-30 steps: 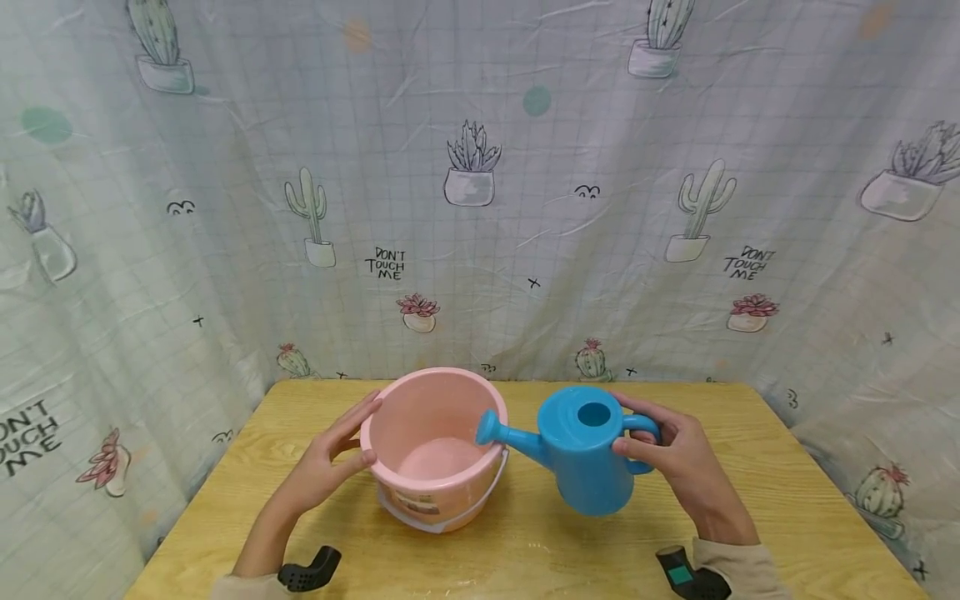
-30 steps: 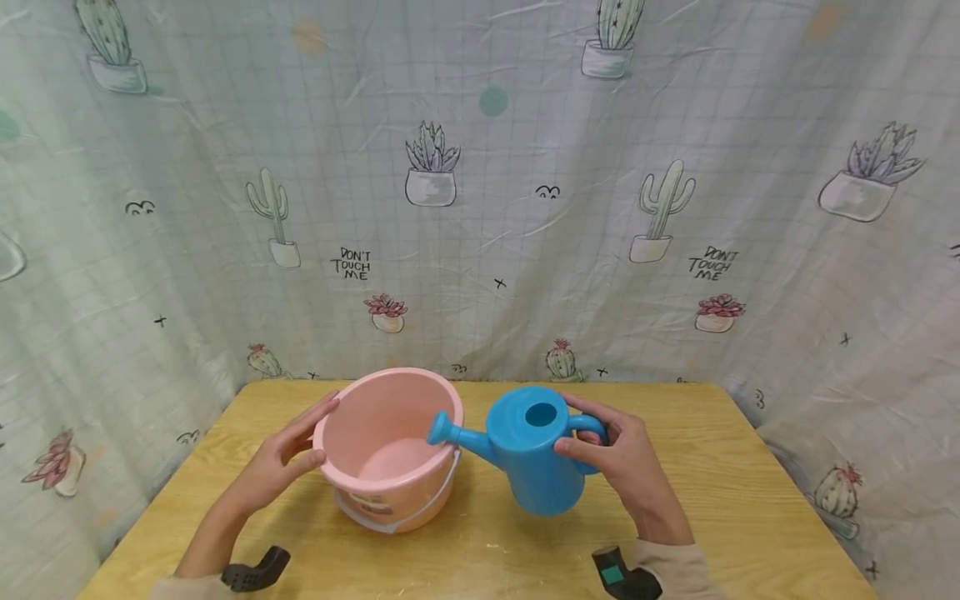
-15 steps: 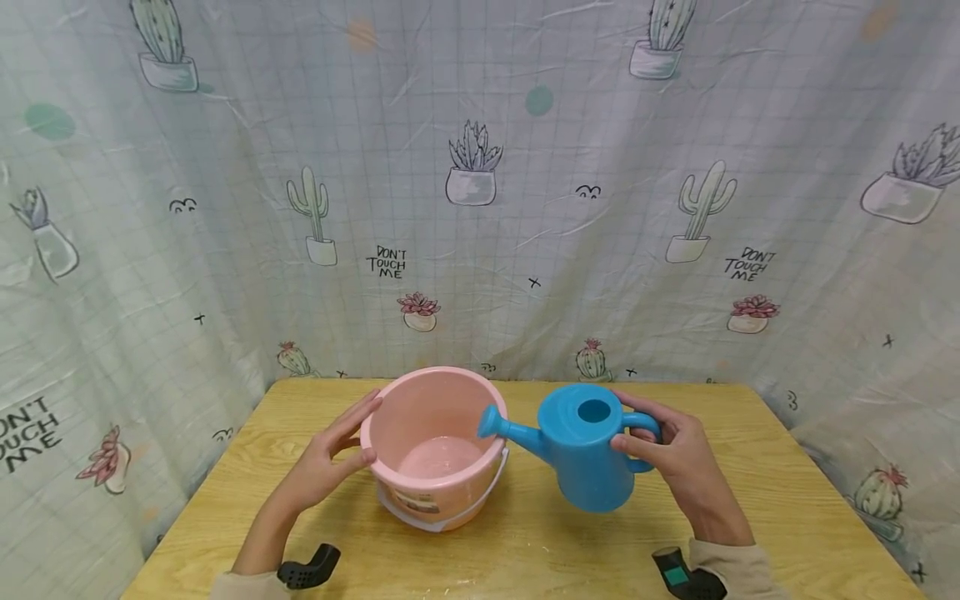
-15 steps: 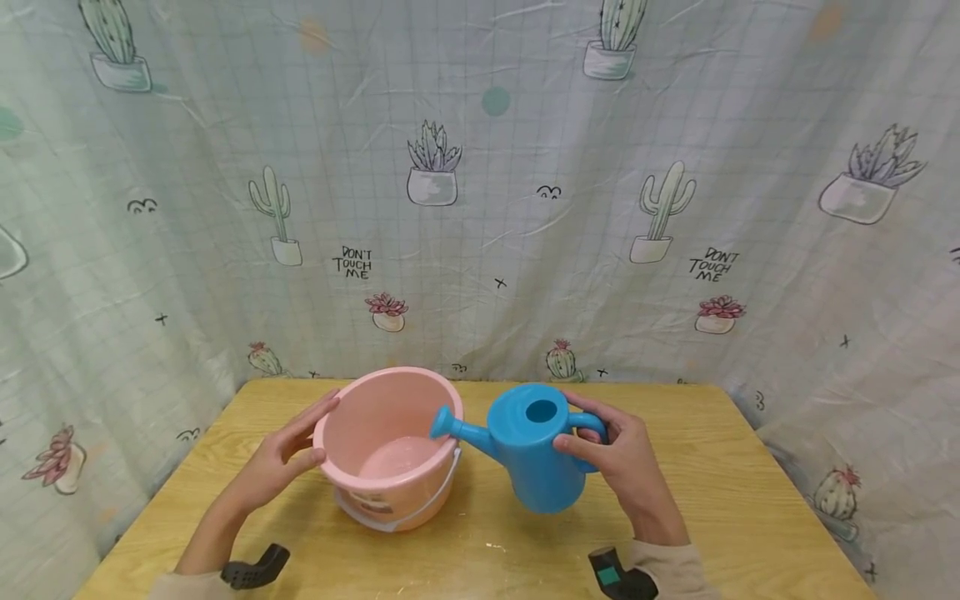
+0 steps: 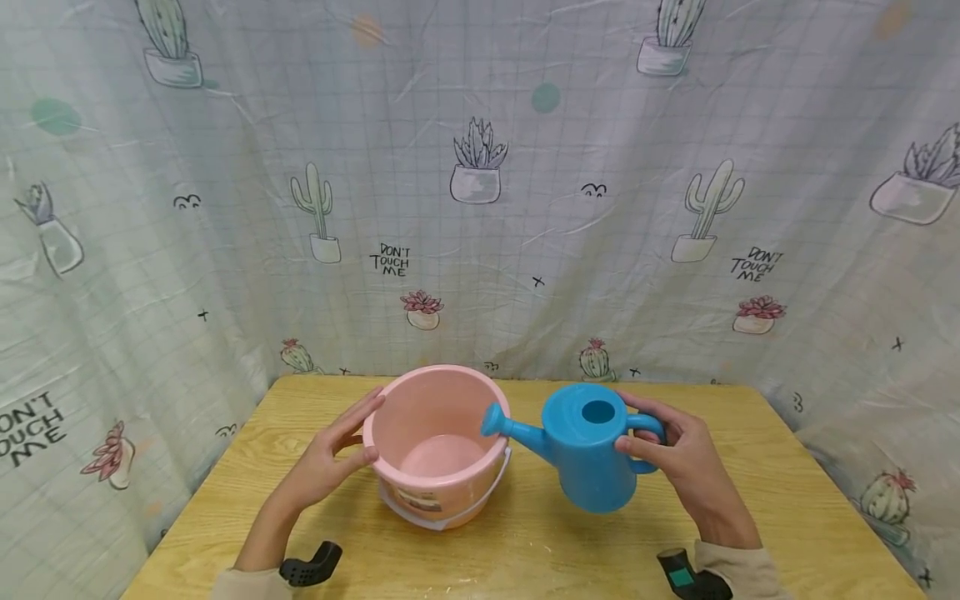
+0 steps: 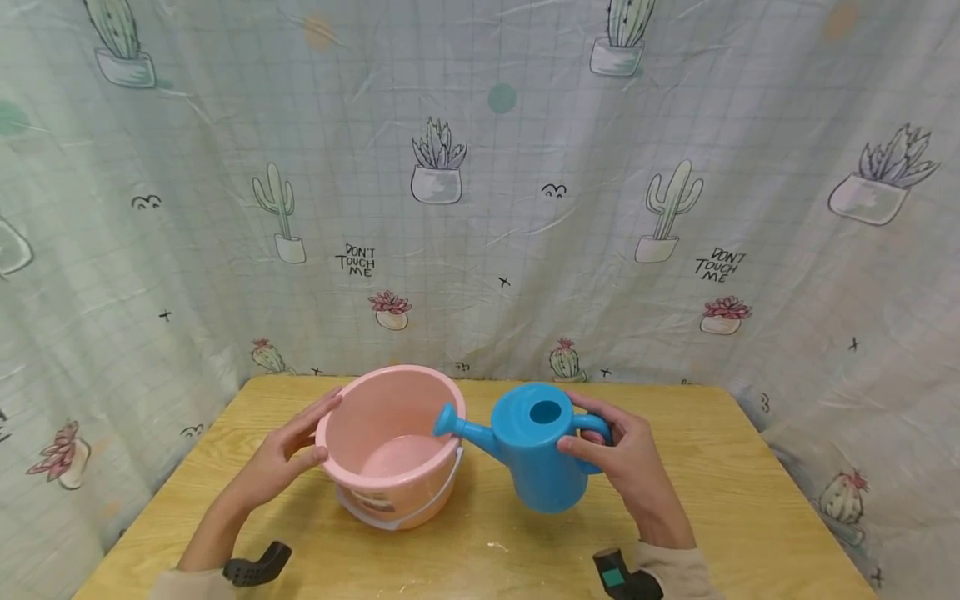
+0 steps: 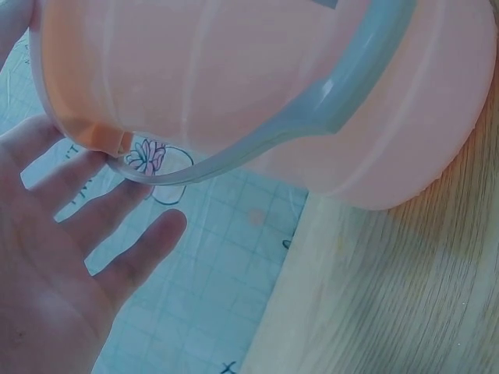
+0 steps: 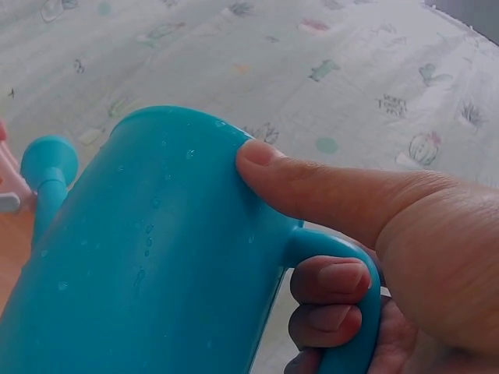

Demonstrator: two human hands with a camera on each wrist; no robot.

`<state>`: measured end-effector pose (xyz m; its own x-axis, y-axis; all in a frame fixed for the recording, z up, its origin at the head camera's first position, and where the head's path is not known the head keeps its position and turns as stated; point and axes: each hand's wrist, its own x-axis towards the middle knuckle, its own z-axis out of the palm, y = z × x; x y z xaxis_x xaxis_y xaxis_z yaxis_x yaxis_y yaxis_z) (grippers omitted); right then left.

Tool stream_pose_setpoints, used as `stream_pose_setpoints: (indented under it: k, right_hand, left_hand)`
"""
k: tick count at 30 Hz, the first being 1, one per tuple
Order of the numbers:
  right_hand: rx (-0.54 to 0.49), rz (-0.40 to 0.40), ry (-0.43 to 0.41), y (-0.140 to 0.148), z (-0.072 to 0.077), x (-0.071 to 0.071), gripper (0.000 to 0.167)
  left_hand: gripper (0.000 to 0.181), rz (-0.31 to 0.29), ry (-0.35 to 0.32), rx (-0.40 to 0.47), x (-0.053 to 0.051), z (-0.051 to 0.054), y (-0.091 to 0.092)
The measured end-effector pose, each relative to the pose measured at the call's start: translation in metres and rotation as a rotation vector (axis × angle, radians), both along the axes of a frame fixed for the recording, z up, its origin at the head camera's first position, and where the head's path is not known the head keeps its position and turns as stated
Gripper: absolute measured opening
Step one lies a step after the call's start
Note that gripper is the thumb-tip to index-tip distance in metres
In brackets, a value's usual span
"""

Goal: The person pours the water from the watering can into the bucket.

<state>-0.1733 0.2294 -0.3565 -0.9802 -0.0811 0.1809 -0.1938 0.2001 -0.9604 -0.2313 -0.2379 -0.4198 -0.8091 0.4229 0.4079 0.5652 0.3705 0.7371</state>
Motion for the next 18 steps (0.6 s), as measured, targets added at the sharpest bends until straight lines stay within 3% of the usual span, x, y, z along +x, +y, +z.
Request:
stream_pose_setpoints:
  k: [5, 11, 18]
  right_hand:
    - [0.049, -0.02, 0.0, -0.0001, 0.0014, -0.0006, 0.06]
    - [0.057, -0.016, 0.01, 0.0002, 0.0038, -0.0016, 0.06]
    - [0.066, -0.006, 0.011, 0.0001, 0.0029, -0.0022, 0.059]
  left_hand:
    - [0.069, -0.007, -0.001, 0.007, -0.0024, -0.0024, 0.0001]
    - [0.078, 0.001, -0.094, 0.028, -0.0041, -0.003, 0.0002]
    - [0.075, 0.008, -0.095, 0.025, -0.0014, -0.0008, -0.0011]
